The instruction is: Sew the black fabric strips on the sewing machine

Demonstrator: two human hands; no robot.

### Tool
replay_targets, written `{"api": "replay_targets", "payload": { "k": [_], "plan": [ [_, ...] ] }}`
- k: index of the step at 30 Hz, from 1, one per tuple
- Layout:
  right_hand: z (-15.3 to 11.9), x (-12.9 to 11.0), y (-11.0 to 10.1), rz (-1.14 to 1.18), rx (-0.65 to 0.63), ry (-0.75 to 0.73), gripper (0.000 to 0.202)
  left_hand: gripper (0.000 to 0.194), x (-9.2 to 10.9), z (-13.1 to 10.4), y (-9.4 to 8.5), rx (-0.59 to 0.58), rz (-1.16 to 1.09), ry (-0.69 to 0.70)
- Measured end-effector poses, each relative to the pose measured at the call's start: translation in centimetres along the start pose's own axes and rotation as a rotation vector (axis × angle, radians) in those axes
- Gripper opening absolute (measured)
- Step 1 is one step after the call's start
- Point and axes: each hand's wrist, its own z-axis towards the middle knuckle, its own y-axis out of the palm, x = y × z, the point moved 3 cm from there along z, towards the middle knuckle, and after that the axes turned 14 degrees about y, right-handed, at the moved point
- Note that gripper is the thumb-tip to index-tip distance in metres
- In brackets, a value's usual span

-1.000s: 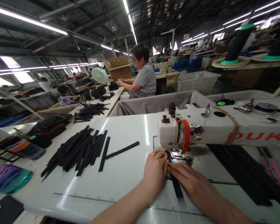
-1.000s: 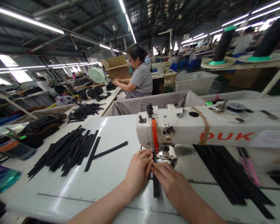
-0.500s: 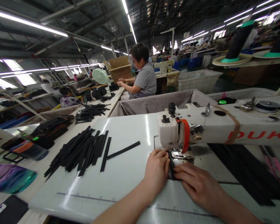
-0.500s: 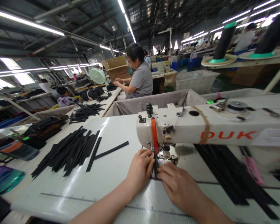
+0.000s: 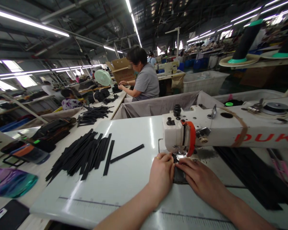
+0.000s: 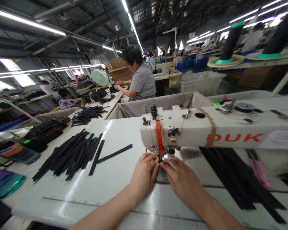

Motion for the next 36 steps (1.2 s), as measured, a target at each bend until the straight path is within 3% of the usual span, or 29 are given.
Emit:
{"api": "replay_targets", "payload": {
  "k": [11,36],
  "plan": [
    [-0.31,0.18,1.08,-0.041,-0.036,0.034,0.042,0.016,0.05,-0.05,0.20,-0.022,0.064,0.007],
    [-0.20,-0.44,0.84,-0.085,-0.033,0.079,0.040,0.018,-0.13,-0.10,0.45,-0.107,0.097,0.037]
  ]
}}
